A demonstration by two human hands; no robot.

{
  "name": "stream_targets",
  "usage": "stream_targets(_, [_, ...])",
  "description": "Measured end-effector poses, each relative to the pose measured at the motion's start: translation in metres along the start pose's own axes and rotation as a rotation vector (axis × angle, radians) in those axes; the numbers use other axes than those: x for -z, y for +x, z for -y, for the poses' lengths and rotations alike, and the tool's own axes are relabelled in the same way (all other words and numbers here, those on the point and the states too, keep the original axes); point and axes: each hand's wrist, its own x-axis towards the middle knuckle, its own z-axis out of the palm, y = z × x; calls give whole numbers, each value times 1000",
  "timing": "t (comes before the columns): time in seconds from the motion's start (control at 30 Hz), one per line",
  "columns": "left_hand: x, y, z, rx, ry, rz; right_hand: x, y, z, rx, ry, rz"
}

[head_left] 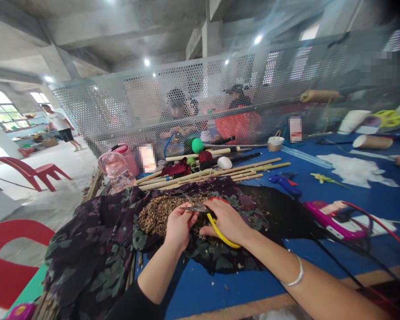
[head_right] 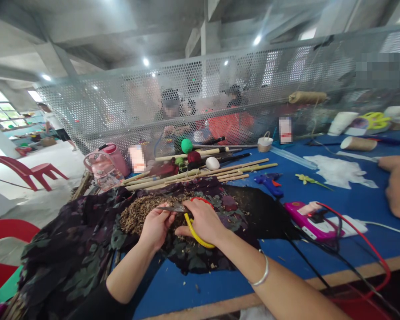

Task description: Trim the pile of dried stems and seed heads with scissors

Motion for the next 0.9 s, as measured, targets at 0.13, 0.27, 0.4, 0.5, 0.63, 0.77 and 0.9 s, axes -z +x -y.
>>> stream_targets(0.13, [0, 0, 0, 2, 44, -4, 1, 0, 1, -7, -18, 12])
stream_targets(0.27, [1, 0, 0, -11, 119, -8, 4, 0, 2, -11, -30, 24])
stream_targets(0.4, [2, 0, 1, -54, 189, -34, 7, 0, 4, -17, -46, 35])
stream_targets(0.5, [3, -1, 0, -81, 248, -51, 8, 0, 3, -25, -81, 42])
stream_targets(0.63, [3, -2, -3, -90, 334, -48, 9, 0, 2, -29, -150, 54])
stream_targets(0.77, [4, -2, -3, -104, 348, -38, 10, -1, 2, -42, -179, 81])
stream_targets(0.9, [6, 1, -1, -101, 297, -6, 9, 0, 2, -74, -185, 110])
